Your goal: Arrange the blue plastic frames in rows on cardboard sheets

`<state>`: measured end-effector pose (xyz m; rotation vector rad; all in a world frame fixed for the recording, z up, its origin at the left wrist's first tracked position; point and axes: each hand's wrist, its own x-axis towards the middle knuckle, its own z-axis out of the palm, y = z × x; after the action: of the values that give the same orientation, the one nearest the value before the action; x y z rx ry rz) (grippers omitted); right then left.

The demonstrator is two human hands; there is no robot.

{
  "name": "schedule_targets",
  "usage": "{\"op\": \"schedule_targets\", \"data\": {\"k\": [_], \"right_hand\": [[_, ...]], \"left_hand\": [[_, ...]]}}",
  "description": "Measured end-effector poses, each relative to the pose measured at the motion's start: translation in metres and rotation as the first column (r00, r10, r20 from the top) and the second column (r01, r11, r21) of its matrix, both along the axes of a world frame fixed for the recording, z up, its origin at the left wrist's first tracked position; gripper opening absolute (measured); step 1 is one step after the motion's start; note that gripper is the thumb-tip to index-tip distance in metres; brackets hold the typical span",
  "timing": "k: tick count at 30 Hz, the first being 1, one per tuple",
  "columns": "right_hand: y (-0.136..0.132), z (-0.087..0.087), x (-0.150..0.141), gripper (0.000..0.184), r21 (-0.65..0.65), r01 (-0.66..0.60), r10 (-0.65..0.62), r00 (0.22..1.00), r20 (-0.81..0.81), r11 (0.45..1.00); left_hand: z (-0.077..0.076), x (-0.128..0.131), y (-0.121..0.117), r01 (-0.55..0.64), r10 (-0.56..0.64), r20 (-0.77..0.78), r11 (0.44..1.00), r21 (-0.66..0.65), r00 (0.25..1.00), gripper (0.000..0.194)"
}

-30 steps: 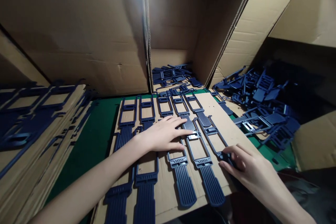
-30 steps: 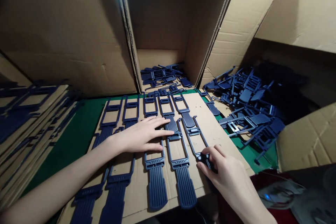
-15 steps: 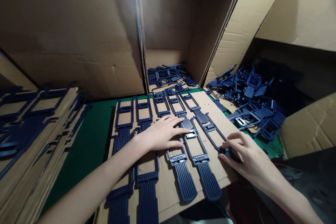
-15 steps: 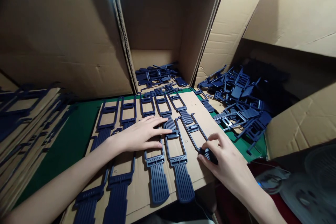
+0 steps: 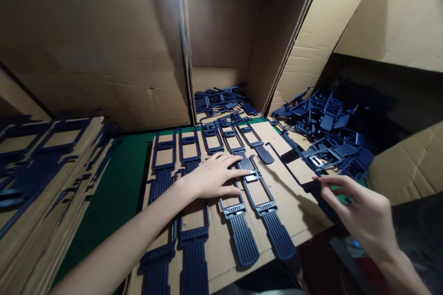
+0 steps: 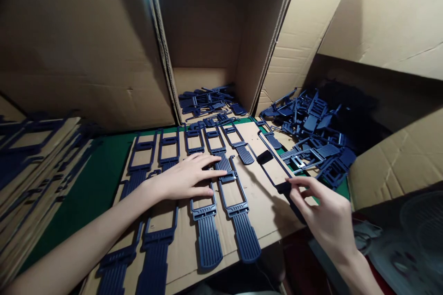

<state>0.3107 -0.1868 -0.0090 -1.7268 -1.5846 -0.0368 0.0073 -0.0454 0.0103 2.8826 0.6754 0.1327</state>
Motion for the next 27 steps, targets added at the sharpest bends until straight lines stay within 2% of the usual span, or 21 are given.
{"op": "schedule_targets", "data": {"k": [4, 7, 11, 14, 17, 19, 22, 27], "right_hand": [[0.0, -0.003, 0.001, 0.027, -0.11, 0.053, -0.087, 0.939, -0.334, 0.993], [0.0, -0.009, -0.003, 0.031, -0.201, 0.029, -0.111, 0.906, -0.409, 0.979], [0.001, -0.017, -0.01, 0.031, -0.243, -0.056, -0.059, 0.896, -0.441, 0.968], [0.003, -0.021, -0.012, 0.031, -0.24, -0.132, 0.03, 0.922, -0.387, 0.962], [0.005, -0.023, -0.014, 0.031, -0.28, -0.189, 0.117, 0.96, -0.254, 0.941], [0.006, -0.023, -0.016, 0.03, -0.296, -0.189, 0.15, 0.977, -0.15, 0.936], [0.005, -0.023, -0.021, 0.031, -0.248, -0.19, 0.189, 0.982, -0.03, 0.95], [0.002, -0.026, -0.019, 0.027, -0.221, -0.184, 0.199, 0.979, 0.049, 0.958]], "left_hand": [[-0.001, -0.001, 0.0, 0.008, -0.008, 0.008, 1.0, 0.0, 1.0, 0.054], [-0.001, -0.001, 0.001, 0.006, -0.006, 0.015, 1.0, -0.004, 1.0, 0.054], [-0.003, -0.001, 0.002, 0.006, -0.006, 0.014, 1.0, -0.009, 1.0, 0.054], [-0.004, -0.001, 0.002, 0.0, 0.001, 0.017, 1.0, -0.013, 1.0, 0.054], [-0.004, -0.002, 0.002, 0.017, -0.016, 0.016, 1.0, -0.01, 1.0, 0.055], [-0.004, -0.002, 0.002, 0.028, -0.028, 0.023, 1.0, -0.008, 0.999, 0.055], [-0.003, -0.002, 0.001, 0.023, -0.022, 0.032, 1.0, -0.015, 0.999, 0.055], [-0.003, 0.0, 0.001, 0.017, -0.017, 0.031, 1.0, -0.018, 0.999, 0.055]]}}
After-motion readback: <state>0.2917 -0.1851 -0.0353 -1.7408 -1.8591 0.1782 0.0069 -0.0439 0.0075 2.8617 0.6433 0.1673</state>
